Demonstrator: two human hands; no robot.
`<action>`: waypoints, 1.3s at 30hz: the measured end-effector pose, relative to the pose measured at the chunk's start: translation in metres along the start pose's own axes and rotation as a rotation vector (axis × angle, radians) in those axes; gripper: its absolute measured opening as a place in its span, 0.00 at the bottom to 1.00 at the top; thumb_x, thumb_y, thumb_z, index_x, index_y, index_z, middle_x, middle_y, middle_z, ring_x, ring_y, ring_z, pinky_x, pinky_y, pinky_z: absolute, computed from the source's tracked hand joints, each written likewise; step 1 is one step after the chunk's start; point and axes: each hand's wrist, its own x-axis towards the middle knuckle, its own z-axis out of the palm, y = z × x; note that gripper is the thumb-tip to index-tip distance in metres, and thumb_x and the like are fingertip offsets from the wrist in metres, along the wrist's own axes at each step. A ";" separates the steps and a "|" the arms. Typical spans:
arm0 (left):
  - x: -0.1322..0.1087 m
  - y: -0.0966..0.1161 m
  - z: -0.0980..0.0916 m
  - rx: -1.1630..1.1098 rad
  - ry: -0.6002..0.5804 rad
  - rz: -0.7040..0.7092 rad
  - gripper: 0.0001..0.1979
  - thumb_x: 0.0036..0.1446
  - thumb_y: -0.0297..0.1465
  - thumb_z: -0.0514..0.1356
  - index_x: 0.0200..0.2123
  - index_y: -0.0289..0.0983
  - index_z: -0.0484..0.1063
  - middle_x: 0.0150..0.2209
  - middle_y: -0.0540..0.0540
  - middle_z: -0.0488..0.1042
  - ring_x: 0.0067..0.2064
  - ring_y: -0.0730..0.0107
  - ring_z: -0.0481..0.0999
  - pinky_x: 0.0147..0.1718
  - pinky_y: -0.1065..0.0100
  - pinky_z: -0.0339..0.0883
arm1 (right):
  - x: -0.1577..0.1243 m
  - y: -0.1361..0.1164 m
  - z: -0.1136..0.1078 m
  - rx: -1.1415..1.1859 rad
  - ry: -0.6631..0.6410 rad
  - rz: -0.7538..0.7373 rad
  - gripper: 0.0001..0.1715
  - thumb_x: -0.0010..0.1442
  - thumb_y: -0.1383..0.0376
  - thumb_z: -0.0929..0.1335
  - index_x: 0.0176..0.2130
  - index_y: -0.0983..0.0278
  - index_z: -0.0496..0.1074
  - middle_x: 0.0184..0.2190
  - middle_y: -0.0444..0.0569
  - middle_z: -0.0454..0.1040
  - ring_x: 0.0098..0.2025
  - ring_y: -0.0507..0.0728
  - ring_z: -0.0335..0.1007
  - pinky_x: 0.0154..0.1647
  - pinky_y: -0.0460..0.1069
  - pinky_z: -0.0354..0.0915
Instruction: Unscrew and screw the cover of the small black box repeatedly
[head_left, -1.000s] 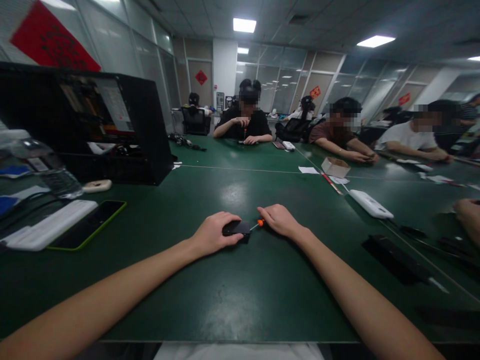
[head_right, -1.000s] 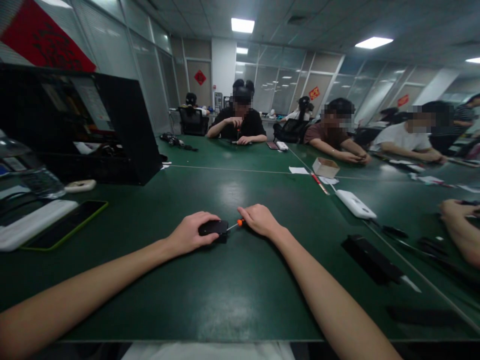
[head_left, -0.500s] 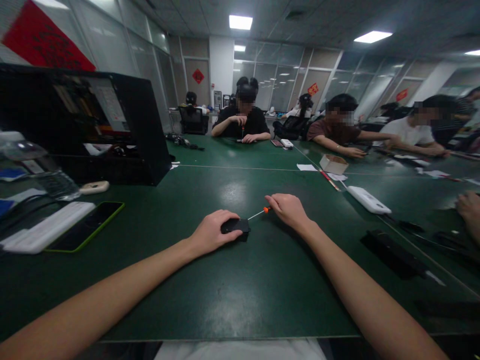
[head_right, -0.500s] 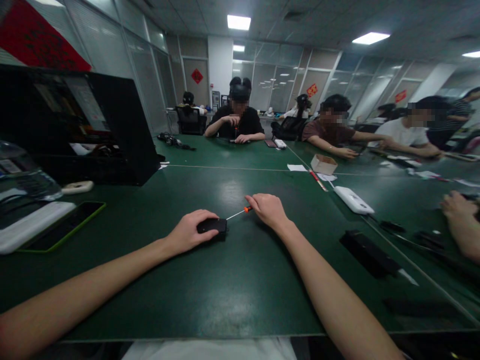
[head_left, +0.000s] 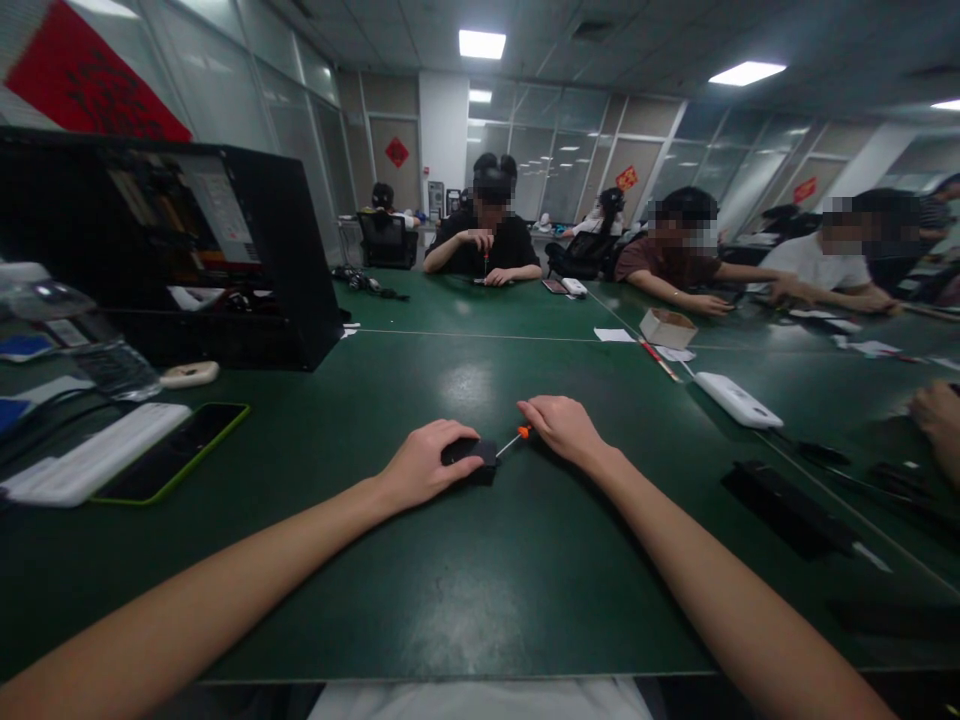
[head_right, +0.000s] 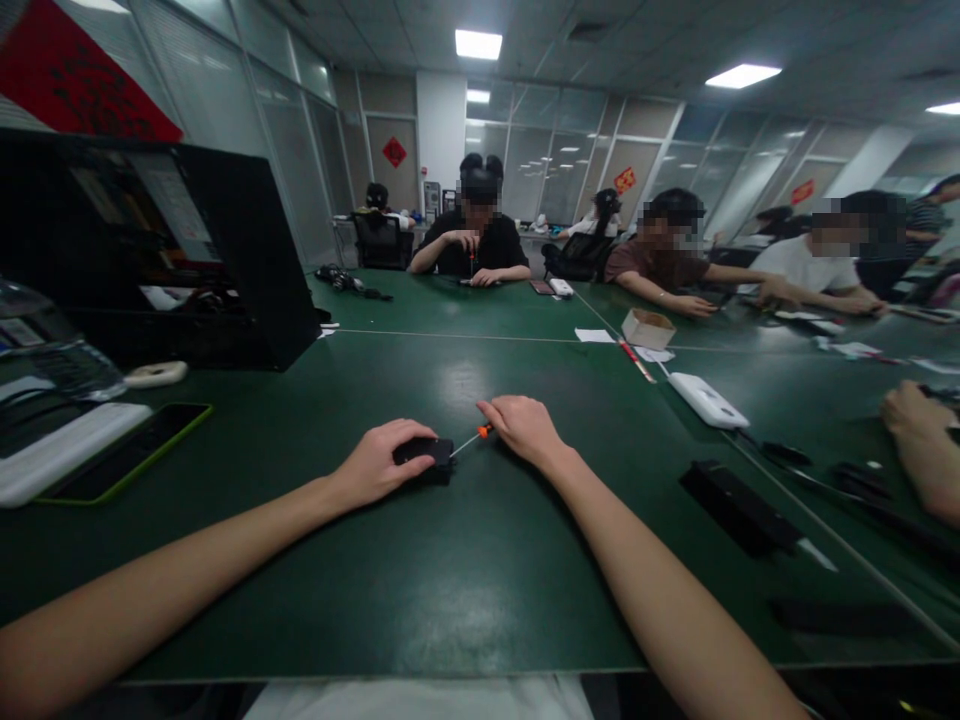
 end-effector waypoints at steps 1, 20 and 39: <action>0.000 0.001 0.000 0.000 -0.003 0.001 0.15 0.63 0.40 0.63 0.48 0.37 0.75 0.45 0.42 0.80 0.47 0.57 0.78 0.48 0.59 0.70 | 0.000 0.002 -0.002 -0.010 0.011 0.018 0.33 0.75 0.52 0.53 0.33 0.63 0.75 0.35 0.51 0.80 0.37 0.55 0.74 0.35 0.48 0.53; 0.000 0.004 0.000 0.034 0.034 0.003 0.16 0.59 0.39 0.67 0.46 0.36 0.75 0.44 0.42 0.80 0.45 0.57 0.78 0.48 0.58 0.71 | -0.001 -0.008 -0.012 -0.129 0.054 0.162 0.37 0.75 0.50 0.50 0.38 0.65 0.77 0.40 0.56 0.80 0.40 0.58 0.74 0.30 0.49 0.49; 0.000 0.002 0.001 0.032 0.019 -0.001 0.15 0.60 0.40 0.66 0.46 0.37 0.75 0.43 0.42 0.79 0.45 0.56 0.78 0.46 0.58 0.71 | 0.001 -0.003 -0.018 -0.060 -0.134 0.007 0.43 0.71 0.42 0.52 0.31 0.63 0.81 0.30 0.55 0.80 0.32 0.57 0.75 0.31 0.49 0.52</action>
